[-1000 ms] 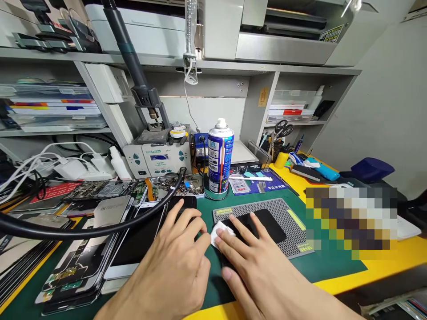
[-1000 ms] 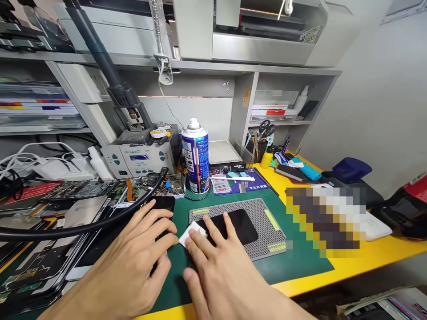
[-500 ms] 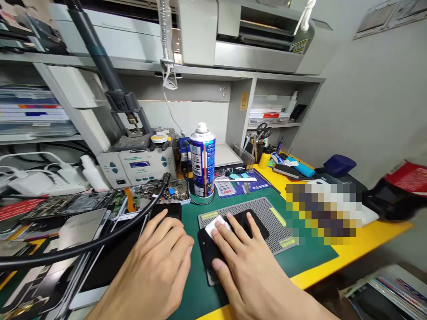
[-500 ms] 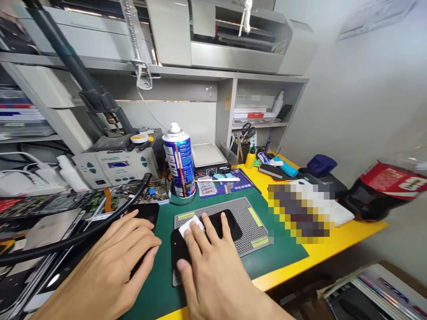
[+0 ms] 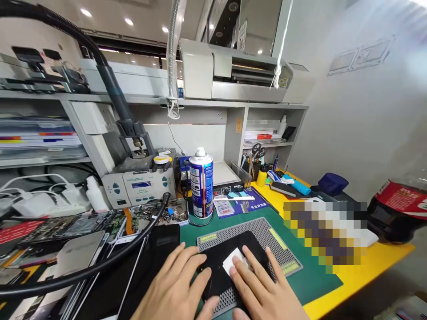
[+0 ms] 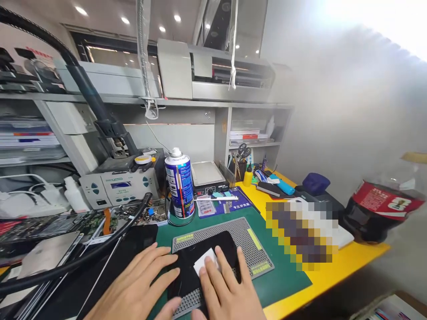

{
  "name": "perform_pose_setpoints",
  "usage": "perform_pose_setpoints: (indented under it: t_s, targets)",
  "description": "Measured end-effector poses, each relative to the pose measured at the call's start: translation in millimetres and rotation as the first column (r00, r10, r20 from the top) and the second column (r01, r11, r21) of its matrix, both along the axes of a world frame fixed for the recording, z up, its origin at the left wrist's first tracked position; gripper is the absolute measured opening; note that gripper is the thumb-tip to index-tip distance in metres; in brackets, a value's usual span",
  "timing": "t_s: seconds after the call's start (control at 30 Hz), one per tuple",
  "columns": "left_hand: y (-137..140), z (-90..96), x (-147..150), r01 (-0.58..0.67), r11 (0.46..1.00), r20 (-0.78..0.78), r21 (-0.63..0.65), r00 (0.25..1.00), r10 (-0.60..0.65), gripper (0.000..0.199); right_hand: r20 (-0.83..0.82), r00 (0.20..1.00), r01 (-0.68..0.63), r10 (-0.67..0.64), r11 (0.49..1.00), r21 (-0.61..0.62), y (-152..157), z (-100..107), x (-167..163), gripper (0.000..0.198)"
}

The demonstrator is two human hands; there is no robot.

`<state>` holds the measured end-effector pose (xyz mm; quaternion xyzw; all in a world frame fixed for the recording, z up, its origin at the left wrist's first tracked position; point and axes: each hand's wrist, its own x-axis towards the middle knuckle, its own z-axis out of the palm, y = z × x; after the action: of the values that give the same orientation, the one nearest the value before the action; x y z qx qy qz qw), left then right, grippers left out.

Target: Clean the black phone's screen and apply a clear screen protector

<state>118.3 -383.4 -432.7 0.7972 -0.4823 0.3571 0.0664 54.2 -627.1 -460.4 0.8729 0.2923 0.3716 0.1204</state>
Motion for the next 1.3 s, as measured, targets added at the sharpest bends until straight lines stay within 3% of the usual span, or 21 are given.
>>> perform_pose_setpoints:
  t_s: [0.1, 0.23, 0.33, 0.53, 0.77, 0.93, 1.1, 1.17, 1.23, 1.3]
  targets:
    - [2.7, -7.7, 3.0, -0.076, 0.993, 0.128, 0.094, 0.99, 0.063, 0.041, -0.102, 0.995, 0.022, -0.013, 0.996, 0.086, 4.1, 6.5, 8.2, 0.034]
    - [2.0, -5.8, 5.7, -0.084, 0.979, 0.116, 0.186, 0.991, 0.063, 0.04, -0.314, 0.937, 0.197, -0.152, 0.973, 0.118, -2.3, 21.8, 14.9, 0.038]
    - [-0.9, -1.3, 6.6, -0.075, 0.977, 0.134, 0.201, 0.99, 0.049, 0.037, -0.254, 0.953, 0.18, -0.163, 0.983, 0.043, -13.1, 27.6, 14.4, 0.041]
    - [0.1, -4.8, 13.1, -0.053, 0.977, 0.187, 0.205, 0.982, 0.014, 0.034, -0.028, 0.998, 0.055, -0.059, 0.991, -0.124, -26.9, 25.4, 6.5, 0.045]
    - [5.6, -15.7, 19.4, -0.028, 0.987, 0.158, 0.158, 0.987, 0.003, 0.032, 0.044, 0.999, -0.012, 0.023, 0.972, -0.235, -27.2, 14.2, 12.7, 0.042]
    - [3.0, -12.9, 20.8, 0.004, 0.988, 0.165, 0.153, 0.986, -0.029, 0.031, -0.099, 0.992, 0.077, -0.082, 0.995, -0.056, -24.6, 16.6, 25.5, 0.038]
    - [2.2, -15.1, 23.7, -0.013, 0.988, 0.192, 0.152, 0.981, -0.017, 0.028, -0.205, 0.969, -0.121, 0.141, 0.987, 0.105, -26.0, 1.7, 26.8, 0.021]
    - [3.5, -19.9, 23.9, -0.012, 0.991, 0.169, 0.134, 0.985, -0.011, 0.028, -0.255, 0.953, -0.119, 0.162, 0.977, 0.178, -23.1, -0.6, 23.4, 0.018]
    - [4.4, -21.6, 21.1, 0.009, 0.994, 0.141, 0.111, 0.99, -0.025, 0.029, -0.314, 0.939, -0.039, 0.14, 0.95, 0.31, -19.0, 11.4, 22.7, 0.025]
    - [3.7, -13.6, 15.7, 0.014, 1.0, 0.074, 0.001, 0.997, -0.014, 0.029, -0.418, 0.896, 0.085, 0.151, 0.864, 0.496, -16.0, 42.1, 30.1, 0.032]
